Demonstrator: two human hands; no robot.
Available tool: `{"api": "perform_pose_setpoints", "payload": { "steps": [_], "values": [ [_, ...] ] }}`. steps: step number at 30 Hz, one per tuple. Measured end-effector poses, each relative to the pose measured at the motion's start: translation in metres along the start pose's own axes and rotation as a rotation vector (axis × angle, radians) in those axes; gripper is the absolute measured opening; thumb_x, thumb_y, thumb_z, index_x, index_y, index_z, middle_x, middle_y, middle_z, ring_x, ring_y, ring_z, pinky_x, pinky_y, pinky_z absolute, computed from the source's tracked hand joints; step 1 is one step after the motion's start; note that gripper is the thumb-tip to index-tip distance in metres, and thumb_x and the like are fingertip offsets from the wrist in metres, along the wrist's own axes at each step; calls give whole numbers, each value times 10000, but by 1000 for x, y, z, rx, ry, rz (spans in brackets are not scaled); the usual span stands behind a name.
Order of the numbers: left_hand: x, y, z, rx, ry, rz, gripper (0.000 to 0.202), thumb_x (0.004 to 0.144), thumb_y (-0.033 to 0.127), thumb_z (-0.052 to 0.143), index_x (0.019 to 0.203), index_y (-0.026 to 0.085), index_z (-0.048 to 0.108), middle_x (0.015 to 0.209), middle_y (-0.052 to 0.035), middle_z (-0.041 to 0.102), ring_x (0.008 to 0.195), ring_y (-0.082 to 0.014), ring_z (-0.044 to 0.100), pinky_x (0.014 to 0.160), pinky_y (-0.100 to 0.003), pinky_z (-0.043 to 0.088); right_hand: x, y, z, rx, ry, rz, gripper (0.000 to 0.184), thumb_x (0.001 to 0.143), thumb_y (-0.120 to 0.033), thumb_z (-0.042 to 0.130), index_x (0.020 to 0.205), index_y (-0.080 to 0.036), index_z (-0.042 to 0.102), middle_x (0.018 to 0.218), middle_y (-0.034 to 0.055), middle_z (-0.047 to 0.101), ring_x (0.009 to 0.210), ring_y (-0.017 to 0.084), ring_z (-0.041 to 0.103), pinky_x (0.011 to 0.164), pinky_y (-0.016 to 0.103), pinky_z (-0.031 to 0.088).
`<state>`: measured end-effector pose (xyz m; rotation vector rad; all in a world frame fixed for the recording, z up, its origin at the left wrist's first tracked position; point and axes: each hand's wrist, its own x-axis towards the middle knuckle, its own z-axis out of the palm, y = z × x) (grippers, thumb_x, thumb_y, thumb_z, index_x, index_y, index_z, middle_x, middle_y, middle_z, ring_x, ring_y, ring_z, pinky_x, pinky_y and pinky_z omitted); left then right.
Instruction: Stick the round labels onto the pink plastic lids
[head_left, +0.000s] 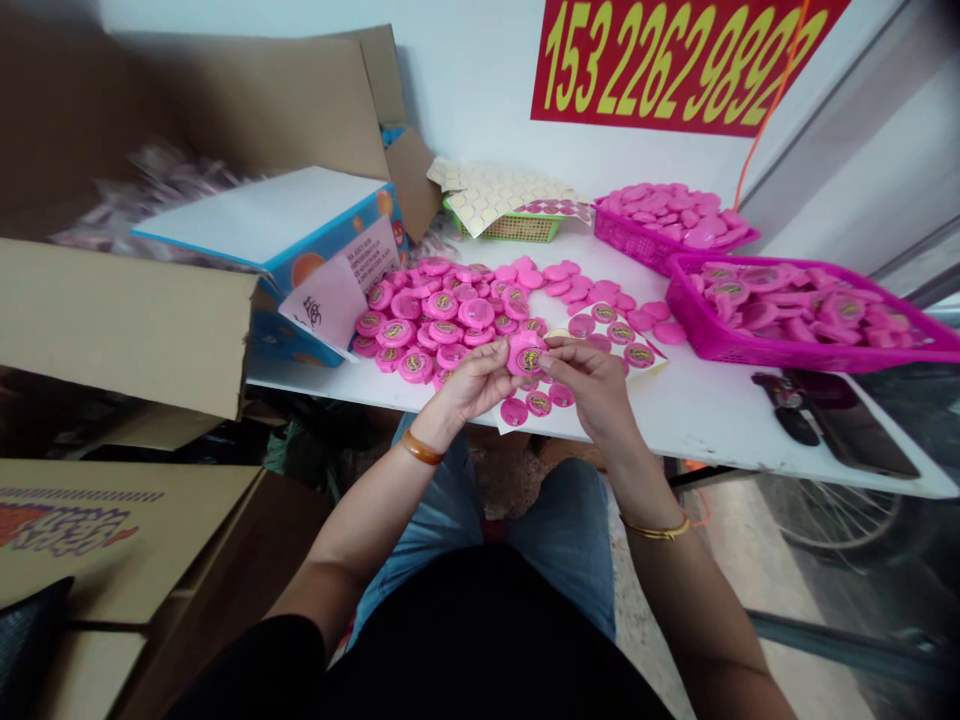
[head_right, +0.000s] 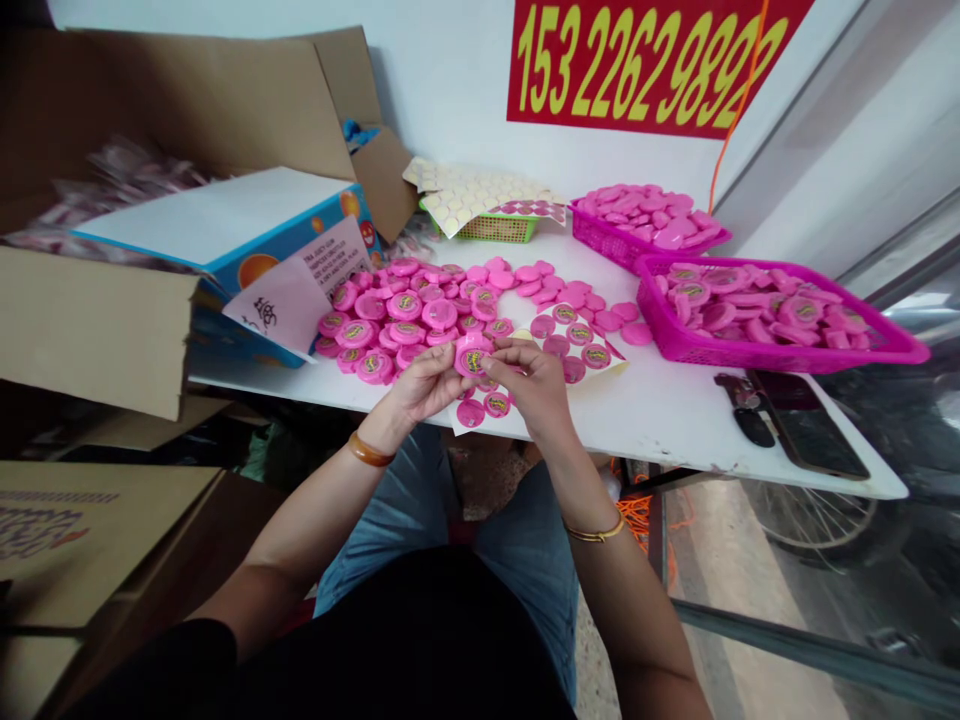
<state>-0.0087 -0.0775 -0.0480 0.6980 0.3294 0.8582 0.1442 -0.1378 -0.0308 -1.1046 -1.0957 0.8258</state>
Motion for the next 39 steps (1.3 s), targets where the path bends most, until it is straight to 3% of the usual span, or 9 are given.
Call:
{"api": "perform_pose_setpoints", "payload": {
  "steps": [9,15,24,39],
  "values": [
    [0,-1,2,10,-29,8,55,831,137,606,777,130,614,773,-34,692,713,-115,673,817,-297,568,1,3,0,-32,10,-17,84,669,-302,763,709,-233,741,921,23,691,916,192,635,840,375,521],
    [-1,-1,6,13,18,-10,105,831,131,606,729,139,582,726,-18,672,701,-110,659,820,-299,564,0,2,4,-29,36,-19,91,671,-301,755,709,-221,736,885,28,687,860,186,635,749,343,537],
    [-2,-1,8,25,4,1,127,825,116,600,702,141,585,687,-15,654,700,-115,657,874,-333,547,0,2,5,-83,76,-63,63,665,-277,751,682,-222,725,911,27,670,878,182,639,744,324,526],
    [-5,-2,13,42,-2,32,105,830,145,621,728,122,625,717,-38,691,696,-119,677,829,-309,571,-3,-2,4,-121,115,-82,57,681,-262,734,683,-205,727,909,40,672,852,174,637,688,301,522]
  ]
}}
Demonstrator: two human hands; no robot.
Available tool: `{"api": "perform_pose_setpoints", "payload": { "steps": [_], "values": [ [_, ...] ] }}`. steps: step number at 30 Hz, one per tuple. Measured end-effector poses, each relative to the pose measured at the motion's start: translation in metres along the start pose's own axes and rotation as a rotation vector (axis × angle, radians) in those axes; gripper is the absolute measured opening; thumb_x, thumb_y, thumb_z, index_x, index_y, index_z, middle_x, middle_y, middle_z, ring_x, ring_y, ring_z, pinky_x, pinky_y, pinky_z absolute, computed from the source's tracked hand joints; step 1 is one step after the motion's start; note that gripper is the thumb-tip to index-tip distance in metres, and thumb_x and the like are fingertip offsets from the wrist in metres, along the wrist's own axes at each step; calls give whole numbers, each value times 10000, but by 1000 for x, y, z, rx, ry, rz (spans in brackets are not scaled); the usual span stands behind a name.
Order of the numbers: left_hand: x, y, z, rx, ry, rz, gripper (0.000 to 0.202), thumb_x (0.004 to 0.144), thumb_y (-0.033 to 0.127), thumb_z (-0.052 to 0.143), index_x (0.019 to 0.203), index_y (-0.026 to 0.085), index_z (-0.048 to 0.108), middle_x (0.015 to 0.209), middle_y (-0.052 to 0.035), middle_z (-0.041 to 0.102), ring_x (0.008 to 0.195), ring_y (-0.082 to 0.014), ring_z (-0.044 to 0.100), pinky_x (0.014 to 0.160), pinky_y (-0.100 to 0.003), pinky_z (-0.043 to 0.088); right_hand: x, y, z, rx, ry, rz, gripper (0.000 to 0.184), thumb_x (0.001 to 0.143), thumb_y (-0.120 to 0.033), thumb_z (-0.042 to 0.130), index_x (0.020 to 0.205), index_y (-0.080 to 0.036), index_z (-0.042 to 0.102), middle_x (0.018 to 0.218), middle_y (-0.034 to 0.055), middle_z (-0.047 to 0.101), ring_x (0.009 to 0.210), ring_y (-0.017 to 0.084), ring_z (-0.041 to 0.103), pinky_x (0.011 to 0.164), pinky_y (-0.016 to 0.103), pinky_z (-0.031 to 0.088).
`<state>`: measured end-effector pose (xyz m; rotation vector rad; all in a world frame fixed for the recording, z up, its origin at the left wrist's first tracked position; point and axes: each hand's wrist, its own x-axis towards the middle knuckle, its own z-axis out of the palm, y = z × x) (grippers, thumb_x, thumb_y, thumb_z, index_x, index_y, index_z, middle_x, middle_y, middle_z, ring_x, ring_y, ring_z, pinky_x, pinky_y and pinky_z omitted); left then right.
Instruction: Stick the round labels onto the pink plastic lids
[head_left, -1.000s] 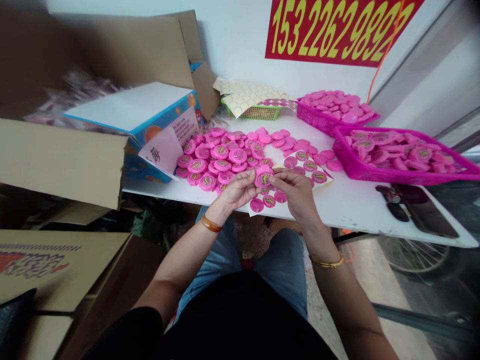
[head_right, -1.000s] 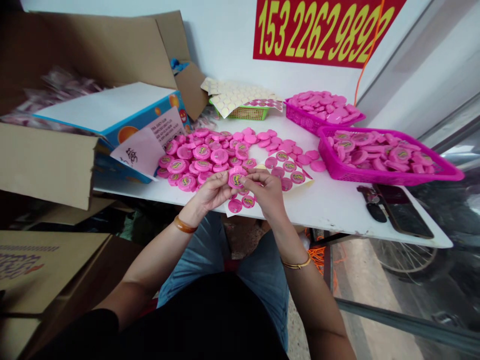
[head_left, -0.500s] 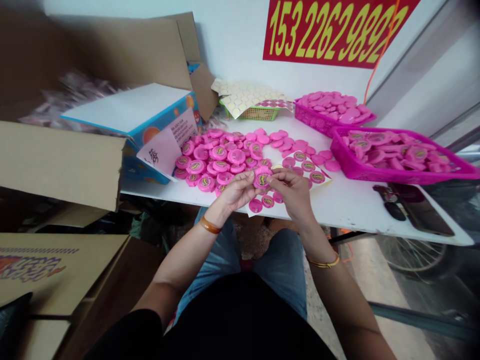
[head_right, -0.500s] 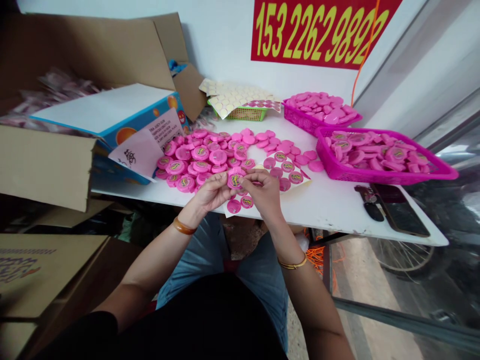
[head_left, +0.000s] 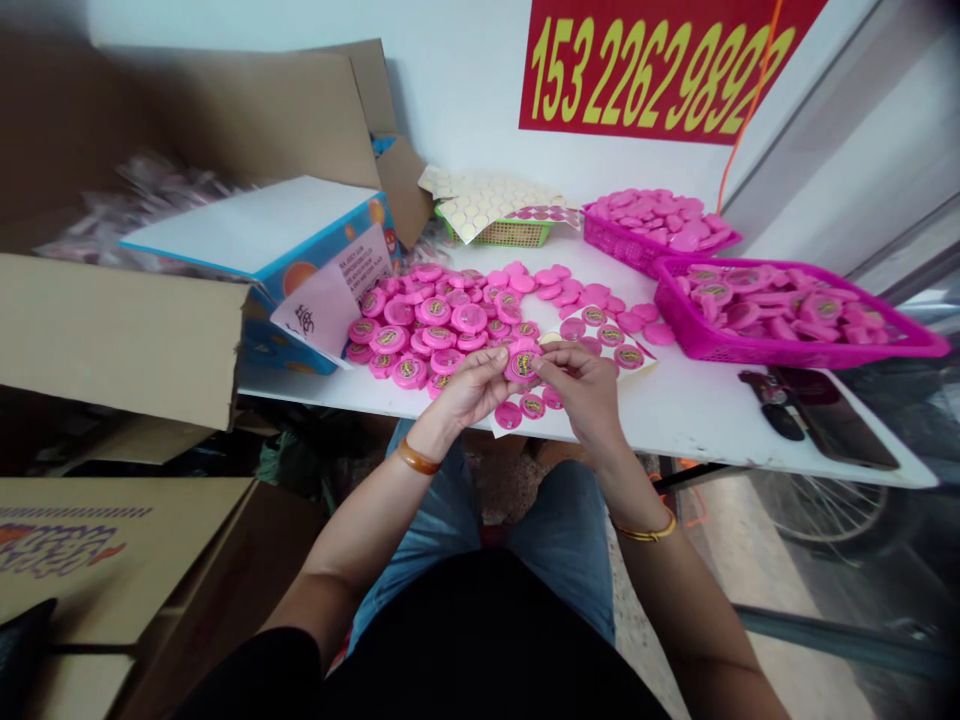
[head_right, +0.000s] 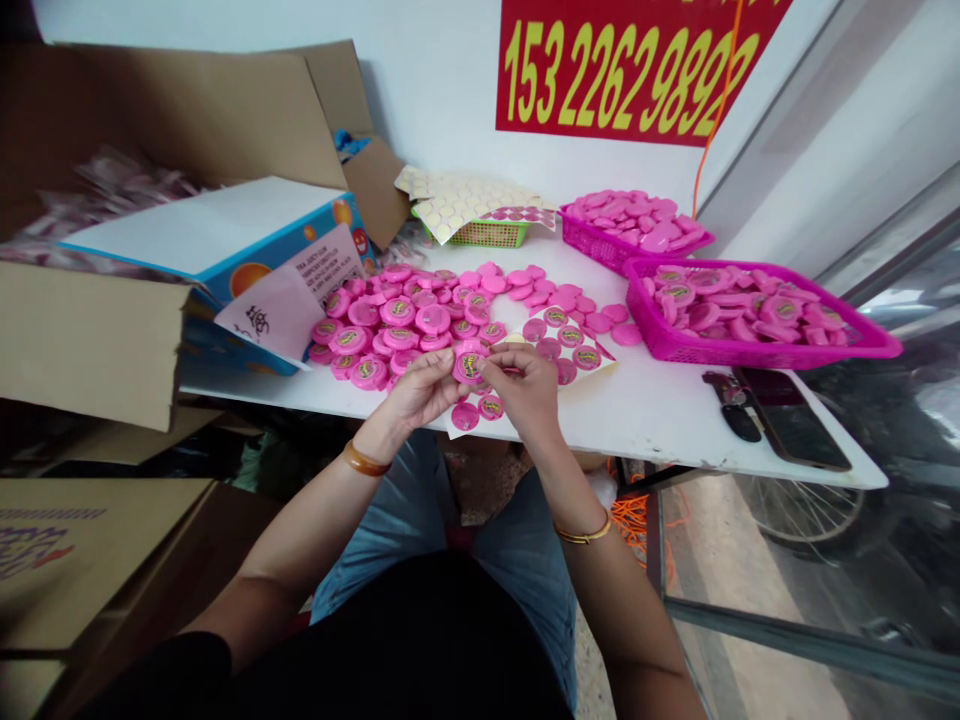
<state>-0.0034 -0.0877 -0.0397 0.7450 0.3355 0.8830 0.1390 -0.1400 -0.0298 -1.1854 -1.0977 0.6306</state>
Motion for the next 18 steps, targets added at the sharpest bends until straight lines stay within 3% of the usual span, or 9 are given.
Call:
{"api": "perform_pose_setpoints", "payload": {
  "steps": [18],
  "values": [
    [2,0,1,-44,-50,10,80,787,136,677,720,103,645,703,-41,690,696,-124,673,810,-307,569,1,1,0,-65,39,-84,36,682,-224,716,691,-189,722,891,42,667,853,166,645,667,276,536]
  ]
}}
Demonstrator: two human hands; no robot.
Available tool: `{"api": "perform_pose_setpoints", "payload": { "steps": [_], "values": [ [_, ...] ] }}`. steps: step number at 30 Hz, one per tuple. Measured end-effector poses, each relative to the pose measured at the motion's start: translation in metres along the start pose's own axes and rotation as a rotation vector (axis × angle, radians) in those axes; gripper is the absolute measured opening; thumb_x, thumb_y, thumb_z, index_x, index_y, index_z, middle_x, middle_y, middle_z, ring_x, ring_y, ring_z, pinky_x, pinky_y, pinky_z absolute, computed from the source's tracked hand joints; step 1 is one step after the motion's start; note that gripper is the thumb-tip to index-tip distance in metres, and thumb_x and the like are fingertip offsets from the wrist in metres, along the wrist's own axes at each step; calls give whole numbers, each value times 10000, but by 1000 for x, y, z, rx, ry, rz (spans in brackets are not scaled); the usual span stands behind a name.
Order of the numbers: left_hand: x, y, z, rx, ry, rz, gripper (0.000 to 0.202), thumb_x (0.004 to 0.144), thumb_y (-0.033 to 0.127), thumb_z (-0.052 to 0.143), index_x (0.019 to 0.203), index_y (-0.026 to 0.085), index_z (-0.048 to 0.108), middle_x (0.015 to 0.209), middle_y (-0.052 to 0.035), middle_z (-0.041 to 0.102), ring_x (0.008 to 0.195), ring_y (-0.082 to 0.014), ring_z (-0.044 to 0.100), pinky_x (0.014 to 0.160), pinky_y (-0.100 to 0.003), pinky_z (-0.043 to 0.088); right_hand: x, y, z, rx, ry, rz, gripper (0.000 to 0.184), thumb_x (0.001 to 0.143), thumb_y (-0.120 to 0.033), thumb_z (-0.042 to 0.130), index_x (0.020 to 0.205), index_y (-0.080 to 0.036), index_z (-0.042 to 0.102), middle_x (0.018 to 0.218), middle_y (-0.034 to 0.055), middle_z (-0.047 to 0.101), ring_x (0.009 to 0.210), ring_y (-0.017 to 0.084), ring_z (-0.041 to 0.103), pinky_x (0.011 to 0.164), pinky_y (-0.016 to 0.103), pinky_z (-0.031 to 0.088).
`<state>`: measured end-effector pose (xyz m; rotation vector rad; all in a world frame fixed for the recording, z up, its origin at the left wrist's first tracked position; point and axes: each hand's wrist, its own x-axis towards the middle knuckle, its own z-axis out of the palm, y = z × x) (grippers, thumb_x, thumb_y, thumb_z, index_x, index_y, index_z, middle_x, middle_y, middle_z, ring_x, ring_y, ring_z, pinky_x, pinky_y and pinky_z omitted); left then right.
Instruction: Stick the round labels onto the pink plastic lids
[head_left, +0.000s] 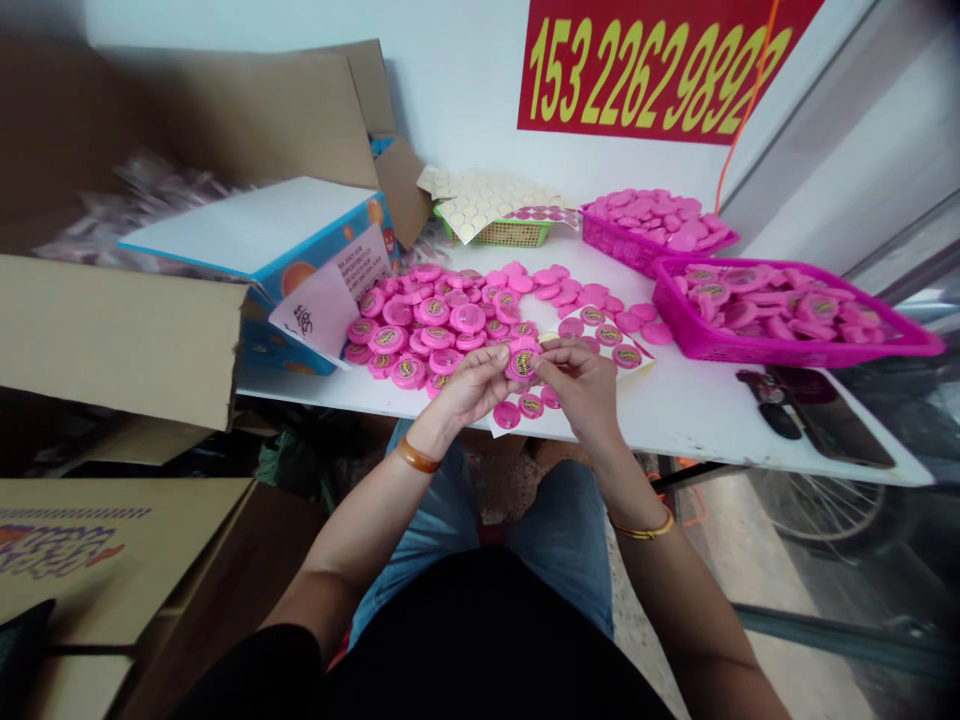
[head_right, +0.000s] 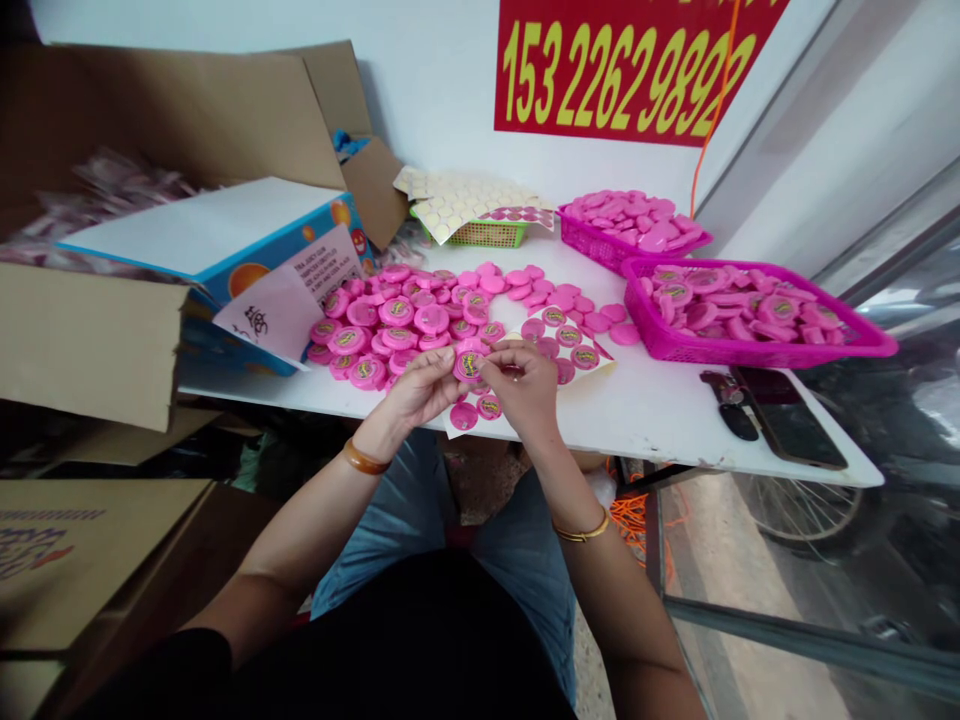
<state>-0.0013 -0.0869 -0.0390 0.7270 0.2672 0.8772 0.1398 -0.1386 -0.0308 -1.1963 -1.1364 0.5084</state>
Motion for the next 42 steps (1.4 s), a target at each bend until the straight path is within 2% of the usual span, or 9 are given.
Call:
{"api": "perform_pose_setpoints", "payload": {
  "steps": [6,13,21,29,34,35,37,39,42],
  "values": [
    [0,0,1,10,51,-15,95,805,120,649,713,105,634,709,-40,685,699,-121,671,847,-323,556,-1,-1,1,-30,10,-50,45,697,-222,708,707,-181,725,871,46,664,846,166,643,694,289,543],
    [-1,0,0,18,47,-20,96,792,121,665,704,106,629,683,-29,667,660,-105,652,779,-276,561,-5,-3,2,-108,46,-129,69,713,-247,701,705,-178,701,855,43,657,809,163,643,693,303,554],
    [-2,-5,1,-51,45,4,98,741,133,717,708,119,626,692,-21,663,677,-112,647,705,-252,558,-16,-3,10,-319,186,-262,82,747,-271,682,737,-199,644,858,36,619,862,178,623,779,343,535],
    [3,-12,2,-104,15,-29,133,710,133,742,698,108,612,647,-15,633,597,-82,603,613,-196,506,-24,8,16,-317,268,-260,283,721,-373,729,847,-211,535,974,46,576,793,151,568,706,320,514],
    [4,-15,4,-86,28,-72,99,746,142,711,753,113,616,729,-25,659,686,-109,644,689,-238,538,-26,11,16,-166,281,-112,615,710,-405,739,1208,-226,425,1005,49,600,677,126,585,605,276,506],
    [3,-16,4,-72,32,-88,92,752,143,705,776,110,623,751,-32,666,705,-119,653,701,-251,545,-26,12,14,-175,269,-103,539,750,-412,702,1189,-223,453,962,40,619,676,129,589,610,273,501],
    [2,-19,5,-39,47,-122,103,763,148,693,832,95,638,781,-52,677,710,-134,662,691,-263,555,-24,13,10,-259,273,-124,241,842,-413,595,971,-211,568,813,15,629,673,137,580,635,274,483],
    [1,-21,4,-16,60,-139,124,779,159,678,874,86,647,821,-73,689,712,-143,669,674,-267,562,-22,14,6,-351,287,-150,255,896,-403,512,743,-210,573,674,-3,597,628,136,549,633,277,459],
    [1,-22,3,-11,62,-101,155,806,194,659,927,96,657,898,-90,705,768,-157,682,703,-281,576,-20,14,1,-349,252,-156,297,927,-389,456,742,-213,608,680,1,634,635,144,566,628,278,457]
  ]
}}
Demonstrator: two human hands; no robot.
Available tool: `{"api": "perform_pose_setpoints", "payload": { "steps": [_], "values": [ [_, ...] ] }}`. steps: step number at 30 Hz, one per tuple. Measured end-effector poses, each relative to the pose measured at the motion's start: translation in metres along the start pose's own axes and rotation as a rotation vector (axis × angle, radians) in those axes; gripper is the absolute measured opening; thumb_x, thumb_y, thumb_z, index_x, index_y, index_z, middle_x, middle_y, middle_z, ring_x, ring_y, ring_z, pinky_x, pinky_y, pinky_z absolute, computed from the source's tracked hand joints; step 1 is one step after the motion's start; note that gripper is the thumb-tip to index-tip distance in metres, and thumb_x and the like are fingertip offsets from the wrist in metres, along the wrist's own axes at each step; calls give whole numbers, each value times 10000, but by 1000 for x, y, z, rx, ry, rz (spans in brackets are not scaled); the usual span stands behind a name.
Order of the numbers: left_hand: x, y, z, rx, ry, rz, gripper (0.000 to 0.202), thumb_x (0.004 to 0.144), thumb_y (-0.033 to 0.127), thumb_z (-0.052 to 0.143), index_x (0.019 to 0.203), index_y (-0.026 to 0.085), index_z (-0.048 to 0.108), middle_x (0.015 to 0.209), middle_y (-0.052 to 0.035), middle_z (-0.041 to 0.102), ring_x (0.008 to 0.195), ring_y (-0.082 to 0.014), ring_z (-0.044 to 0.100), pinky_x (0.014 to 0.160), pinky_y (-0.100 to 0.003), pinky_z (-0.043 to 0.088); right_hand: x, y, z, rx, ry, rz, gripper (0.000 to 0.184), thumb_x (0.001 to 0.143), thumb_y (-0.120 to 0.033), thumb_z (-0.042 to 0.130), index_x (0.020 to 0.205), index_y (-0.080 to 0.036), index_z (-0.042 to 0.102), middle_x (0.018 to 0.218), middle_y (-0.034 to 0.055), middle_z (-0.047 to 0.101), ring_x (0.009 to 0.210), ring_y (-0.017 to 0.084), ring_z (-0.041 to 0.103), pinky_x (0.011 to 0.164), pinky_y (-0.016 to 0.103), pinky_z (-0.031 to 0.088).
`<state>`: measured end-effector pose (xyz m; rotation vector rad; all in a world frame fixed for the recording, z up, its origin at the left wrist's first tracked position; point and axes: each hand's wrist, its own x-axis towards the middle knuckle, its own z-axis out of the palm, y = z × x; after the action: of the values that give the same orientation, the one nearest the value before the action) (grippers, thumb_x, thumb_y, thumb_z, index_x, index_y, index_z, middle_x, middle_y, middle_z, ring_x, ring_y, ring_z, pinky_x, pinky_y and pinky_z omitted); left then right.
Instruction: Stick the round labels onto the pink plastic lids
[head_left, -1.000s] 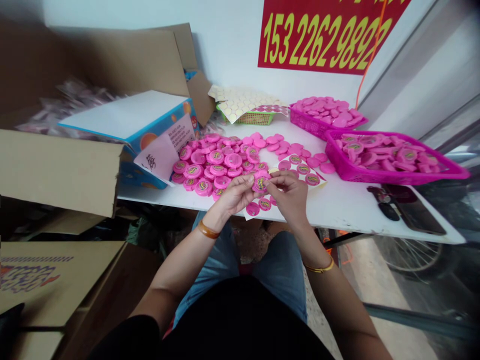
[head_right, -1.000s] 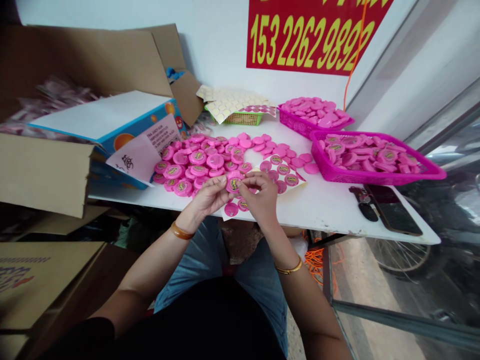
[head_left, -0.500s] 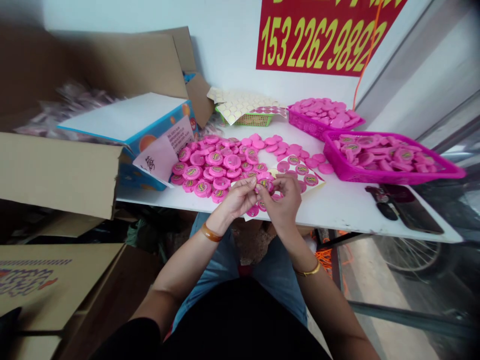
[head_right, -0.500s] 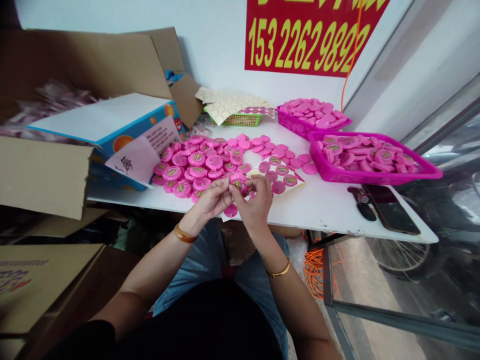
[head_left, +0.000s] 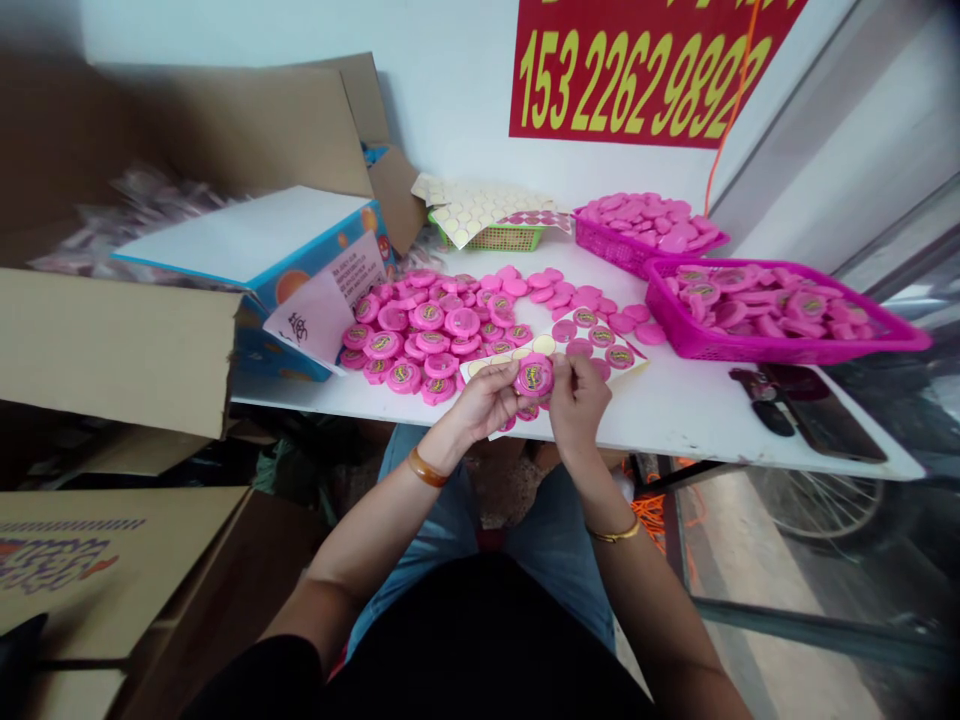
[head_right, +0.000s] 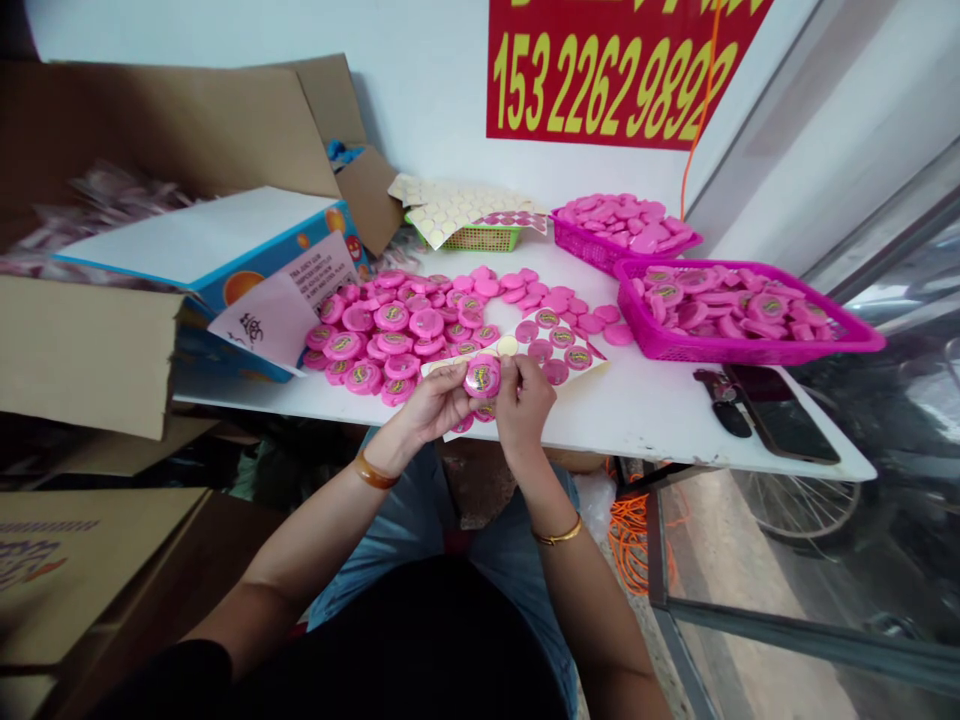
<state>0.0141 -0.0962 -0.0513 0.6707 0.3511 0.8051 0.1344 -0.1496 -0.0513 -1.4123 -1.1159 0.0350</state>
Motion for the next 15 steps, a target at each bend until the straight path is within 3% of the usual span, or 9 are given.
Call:
{"api": "perform_pose_setpoints", "payload": {
  "steps": [3,9,12,15],
  "values": [
    [1,1,1,61,12,70,194,803,257,674,934,114,664,869,-81,712,775,-165,685,729,-308,583,-1,-1,-1,90,-54,-24,227,899,-389,518,891,-215,665,832,26,703,734,161,633,678,286,497],
    [0,1,6,356,15,212,400,724,380,741,1040,144,674,877,-46,702,773,-154,656,726,-304,559,-2,2,5,53,-62,-53,235,884,-364,545,888,-199,712,806,35,731,709,172,660,696,301,515],
    [7,30,-1,670,56,290,439,646,240,788,1060,139,683,918,-45,692,799,-155,629,753,-282,527,7,17,2,22,-136,-34,267,885,-382,527,937,-201,717,859,45,747,762,189,680,733,318,528],
    [27,84,-18,1026,243,508,335,630,119,738,962,147,708,877,-46,675,874,-193,602,867,-322,487,17,38,-10,-124,-179,-32,316,859,-353,540,1083,-176,675,967,87,742,850,229,685,795,381,537]
  ]
}}
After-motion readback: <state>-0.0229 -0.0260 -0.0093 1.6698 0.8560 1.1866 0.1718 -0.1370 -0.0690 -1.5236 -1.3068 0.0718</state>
